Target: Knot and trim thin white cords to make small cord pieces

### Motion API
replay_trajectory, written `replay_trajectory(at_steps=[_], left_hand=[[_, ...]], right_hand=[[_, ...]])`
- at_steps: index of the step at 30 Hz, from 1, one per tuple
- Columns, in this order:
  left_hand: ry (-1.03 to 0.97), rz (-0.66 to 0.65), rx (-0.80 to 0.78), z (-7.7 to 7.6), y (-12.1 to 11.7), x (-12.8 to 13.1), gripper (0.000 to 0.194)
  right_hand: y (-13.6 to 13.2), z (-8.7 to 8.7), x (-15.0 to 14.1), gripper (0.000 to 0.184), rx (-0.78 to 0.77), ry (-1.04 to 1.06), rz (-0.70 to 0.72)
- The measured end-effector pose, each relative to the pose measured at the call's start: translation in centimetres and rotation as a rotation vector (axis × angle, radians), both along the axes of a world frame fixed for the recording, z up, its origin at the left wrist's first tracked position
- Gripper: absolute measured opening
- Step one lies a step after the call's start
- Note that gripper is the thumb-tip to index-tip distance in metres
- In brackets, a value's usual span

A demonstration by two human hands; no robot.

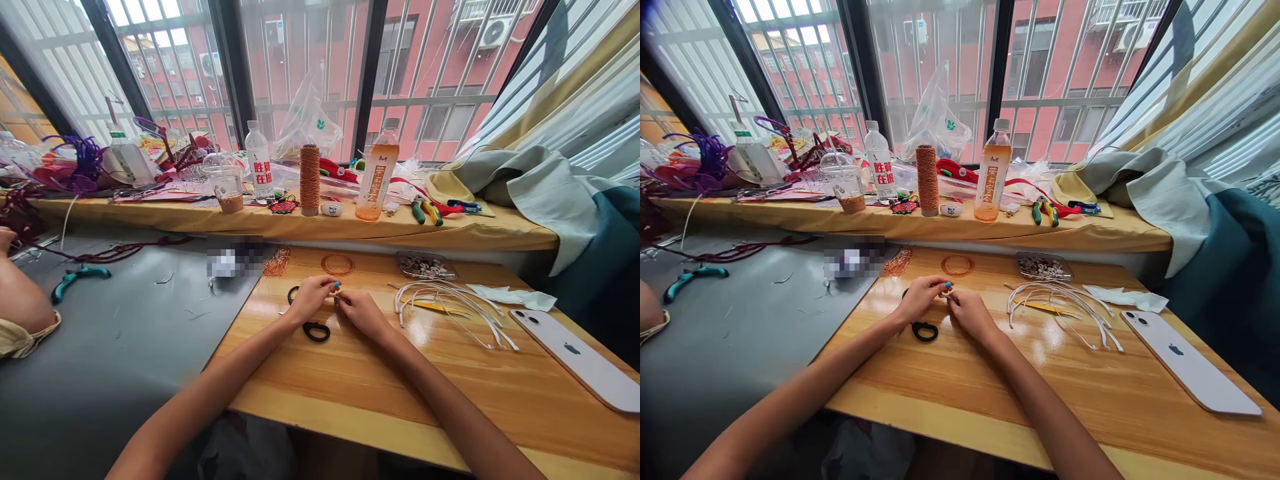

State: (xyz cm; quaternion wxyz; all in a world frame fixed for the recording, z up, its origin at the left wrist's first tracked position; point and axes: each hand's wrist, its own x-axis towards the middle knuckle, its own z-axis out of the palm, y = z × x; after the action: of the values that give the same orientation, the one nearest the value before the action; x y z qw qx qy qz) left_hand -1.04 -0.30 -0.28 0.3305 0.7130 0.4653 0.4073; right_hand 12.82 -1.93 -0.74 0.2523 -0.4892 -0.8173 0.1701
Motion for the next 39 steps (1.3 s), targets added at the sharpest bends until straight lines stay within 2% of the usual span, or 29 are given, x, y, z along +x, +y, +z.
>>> replay_trajectory(at_steps=[3,6,10,16,23,27,29,32,36,39], left_hand=[[-0.076,-0.068,-0.013,-0.3,0.1,0.1,0.023],[-0.071,-0.134,0.042,-0.7,0.3,0.0,0.031],[-0.018,-0.106,0.120,-0.9,0.5,0.0,0.031],[-0.121,-0.070,0.112,-1.2,0.6,0.1,0.030],[-0.289,-0.076,0.002,-1.3,0.9,0.2,0.026],[-0.419,-0.084,-0.094,-0.7,0.7,0.1,0.021],[-0.453,-0.101,-0.117,-0.4,0.4,0.2,0.019],[-0.477,-0.139,-0.116,-0.2,0.0,0.5,0.021],[-0.515,-0.153,-0.095,-0.1,-0.4,0.8,0.027],[-0.566,-0.117,-0.084,0.0,-0.3,0.6,0.030]], right_hand=[[-0.2,0.2,-0.2,0.027,-0.062,0.141,-0.045],[-0.4,0.3,-0.1,0.031,-0.146,0.255,-0.061],[-0.2,0.3,0.0,0.031,-0.165,0.330,-0.102],[0.0,0.0,0.1,0.028,0.083,0.054,-0.123],[-0.3,0.2,0.0,0.028,0.107,-0.228,-0.102],[-0.2,0.2,0.1,0.030,0.106,-0.262,-0.104],[-0.1,0.1,0.2,0.029,0.100,-0.176,-0.120],[0.1,0.0,0.1,0.027,0.018,0.107,-0.155],[0.3,-0.5,-0.1,0.030,-0.267,0.627,-0.182],[0.6,-0.7,-0.3,0.033,-0.393,0.868,-0.182]])
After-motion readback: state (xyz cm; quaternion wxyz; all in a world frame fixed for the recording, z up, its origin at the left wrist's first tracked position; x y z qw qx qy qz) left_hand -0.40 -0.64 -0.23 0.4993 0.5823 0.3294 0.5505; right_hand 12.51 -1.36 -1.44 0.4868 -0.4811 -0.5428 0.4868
